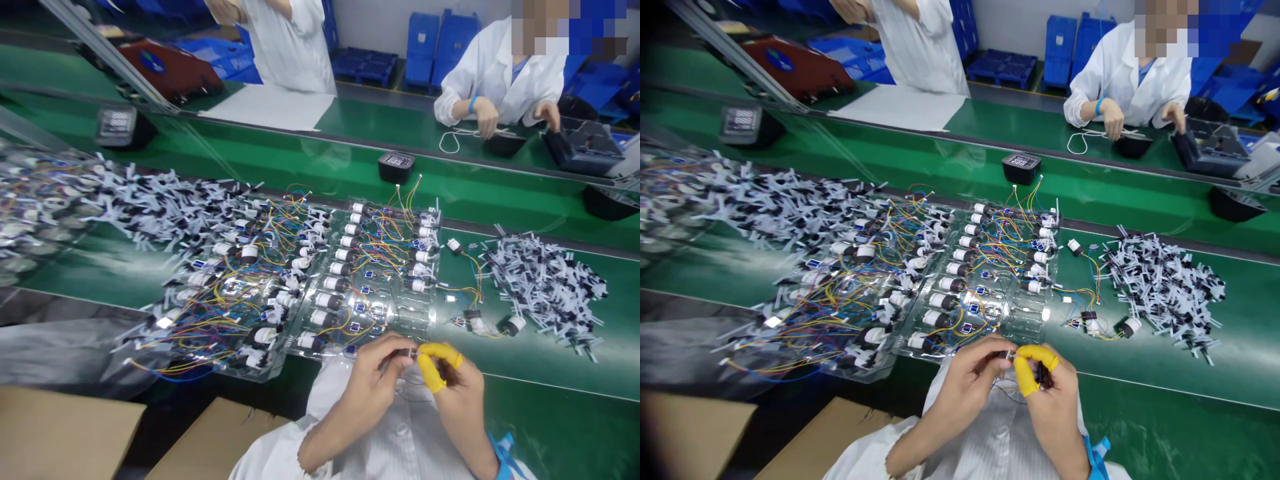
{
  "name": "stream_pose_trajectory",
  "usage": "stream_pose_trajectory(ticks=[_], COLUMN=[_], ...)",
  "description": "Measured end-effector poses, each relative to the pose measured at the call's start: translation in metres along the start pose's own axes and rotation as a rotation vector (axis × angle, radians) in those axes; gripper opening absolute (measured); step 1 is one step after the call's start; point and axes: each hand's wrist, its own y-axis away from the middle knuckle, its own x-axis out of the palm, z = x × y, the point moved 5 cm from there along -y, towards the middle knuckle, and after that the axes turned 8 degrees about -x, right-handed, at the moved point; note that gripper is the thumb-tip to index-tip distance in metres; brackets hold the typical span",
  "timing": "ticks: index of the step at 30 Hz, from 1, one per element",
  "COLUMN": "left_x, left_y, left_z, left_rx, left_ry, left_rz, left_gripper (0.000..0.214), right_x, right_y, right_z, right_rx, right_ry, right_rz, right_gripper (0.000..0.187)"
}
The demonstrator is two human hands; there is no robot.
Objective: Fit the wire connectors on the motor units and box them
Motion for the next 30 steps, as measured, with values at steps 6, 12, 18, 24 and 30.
stream_pose_trajectory(ticks=[6, 12, 18, 24, 30], left_x=[-0.001, -0.002, 0.000, -0.001, -0.001], left_y=[0.003, -0.001, -0.004, -0.004, -0.001], left_z=[0.002, -0.006, -0.017, -0.013, -0.012], left_rx=[0.037, 0.106, 0.190, 0.190, 0.179], left_ry=[-0.041, -0.101, -0.185, -0.220, -0.195], left_rz=[-0.019, -0.036, -0.026, -0.019, -0.015], left_gripper=[0.025, 0.027, 0.028, 0.028, 0.027], right_x=[0.001, 0.003, 0.000, 0.003, 0.004], right_y=[0.002, 0.003, 0.005, 0.004, 0.003], right_z=[0.001, 0.003, -0.004, -0.003, -0.003], right_rx=[-0.044, -0.068, -0.031, 0.017, 0.042], right_ry=[0.039, 0.048, 0.003, -0.003, -0.027], right_rz=[0.004, 0.001, -0.059, -0.097, -0.136], right_gripper=[0.018, 0.016, 0.016, 0.007, 0.004])
